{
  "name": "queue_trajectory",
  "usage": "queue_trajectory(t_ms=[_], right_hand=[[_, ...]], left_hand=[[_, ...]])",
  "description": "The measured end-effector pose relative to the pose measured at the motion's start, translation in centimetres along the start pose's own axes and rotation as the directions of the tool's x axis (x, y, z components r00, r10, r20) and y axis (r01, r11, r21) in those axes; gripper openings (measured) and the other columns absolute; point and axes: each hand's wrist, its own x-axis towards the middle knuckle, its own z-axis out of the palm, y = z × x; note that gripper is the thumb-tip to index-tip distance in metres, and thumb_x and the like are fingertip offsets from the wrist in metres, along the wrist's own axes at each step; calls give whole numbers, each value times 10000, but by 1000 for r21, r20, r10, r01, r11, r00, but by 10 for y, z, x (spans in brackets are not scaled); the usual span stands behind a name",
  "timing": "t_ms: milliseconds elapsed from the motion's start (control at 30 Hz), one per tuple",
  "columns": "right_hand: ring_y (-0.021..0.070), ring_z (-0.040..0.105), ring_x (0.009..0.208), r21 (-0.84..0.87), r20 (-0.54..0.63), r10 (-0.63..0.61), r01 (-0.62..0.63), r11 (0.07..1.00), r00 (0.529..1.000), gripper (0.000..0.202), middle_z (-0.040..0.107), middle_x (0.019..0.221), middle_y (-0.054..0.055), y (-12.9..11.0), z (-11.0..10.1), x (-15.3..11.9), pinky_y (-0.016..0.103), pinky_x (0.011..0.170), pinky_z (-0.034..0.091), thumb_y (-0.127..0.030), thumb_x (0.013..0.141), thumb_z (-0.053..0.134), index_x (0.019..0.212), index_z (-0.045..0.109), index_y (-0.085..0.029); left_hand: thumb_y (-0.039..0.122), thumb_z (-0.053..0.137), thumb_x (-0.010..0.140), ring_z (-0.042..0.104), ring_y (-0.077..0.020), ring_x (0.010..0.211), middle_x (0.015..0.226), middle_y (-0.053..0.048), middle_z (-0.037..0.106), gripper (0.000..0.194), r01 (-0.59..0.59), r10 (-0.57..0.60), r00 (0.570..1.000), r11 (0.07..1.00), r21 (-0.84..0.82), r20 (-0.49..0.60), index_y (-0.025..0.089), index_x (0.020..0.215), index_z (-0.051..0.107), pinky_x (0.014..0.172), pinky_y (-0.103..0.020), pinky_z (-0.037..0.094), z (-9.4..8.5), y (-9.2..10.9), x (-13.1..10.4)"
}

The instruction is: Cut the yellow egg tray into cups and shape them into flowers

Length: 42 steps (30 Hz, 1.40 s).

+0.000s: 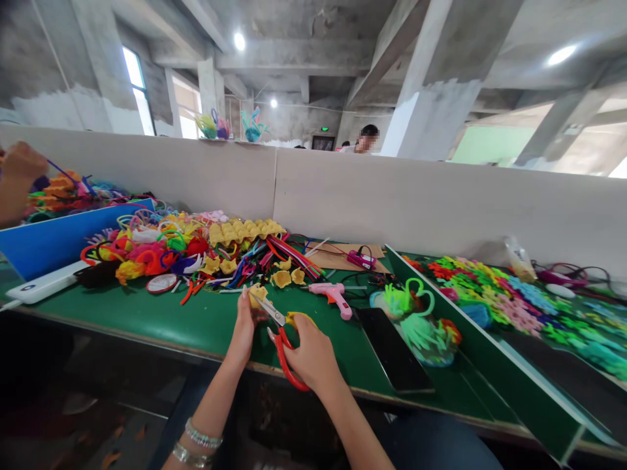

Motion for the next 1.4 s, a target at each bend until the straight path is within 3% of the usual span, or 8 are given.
queue_trajectory(t_ms=[133,333,467,667,900,1033,1267,1400], right_hand=[[171,558,660,-21,8,-17,17,1000,1000,292,599,786,23,-1,0,0,247,543,340,-490,786,436,859,494,-213],[189,576,750,-32,14,-35,36,999,999,288,614,822,27,1,0,0,249,585,350,-483,786,445,863,505,-212],[184,579,699,-15,40,-20,20,1000,999,286,619,786,26,-1,1,-1,247,563,334,-473,788,452,864,519,-206],[181,580,673,-12,67,-24,25,1000,997,275,631,760,30,-4,-1,0,243,540,308,-472,791,455,810,536,-209],[196,603,724,-43,78,-43,47,998,996,273,647,806,45,-2,0,2,250,571,329,-454,794,464,846,562,-204],[197,608,745,-71,60,-68,72,995,996,289,650,842,41,0,3,1,254,588,342,-460,805,450,895,550,-205],[212,596,715,-128,7,-13,14,992,1000,361,631,778,49,-1,4,0,266,548,316,-530,794,420,885,485,-186],[211,598,721,-143,21,-20,23,989,1000,345,629,775,45,-1,4,0,265,552,309,-528,802,408,868,474,-196]], left_hand=[[654,421,702,504,-101,502,614,-5,553,573,80,-72,994,993,-88,86,142,929,545,537,-241,431,1,5,-6],[615,485,696,466,-84,487,605,1,564,586,91,-63,988,976,-200,141,148,1045,544,478,-196,363,-2,4,-5],[583,505,708,436,-66,477,652,3,572,584,115,-68,981,959,-259,182,185,1135,510,428,-169,300,-3,5,-4],[553,525,713,488,-77,554,755,-15,592,555,186,-147,977,939,-289,151,221,1157,505,472,-168,334,-1,14,-8],[561,428,768,407,-65,452,602,25,504,530,222,-191,973,933,-284,131,230,1178,481,441,-175,304,2,21,-9],[580,451,745,416,-62,464,621,24,513,540,207,-180,976,944,-256,123,238,1162,487,455,-172,317,-1,18,-8],[600,497,700,330,-49,445,664,33,504,565,46,-5,980,979,-200,199,233,1130,483,398,-171,246,0,11,-12],[599,463,724,319,-59,459,672,23,493,564,15,18,977,989,-150,214,216,1138,476,403,-180,239,1,11,-13]])
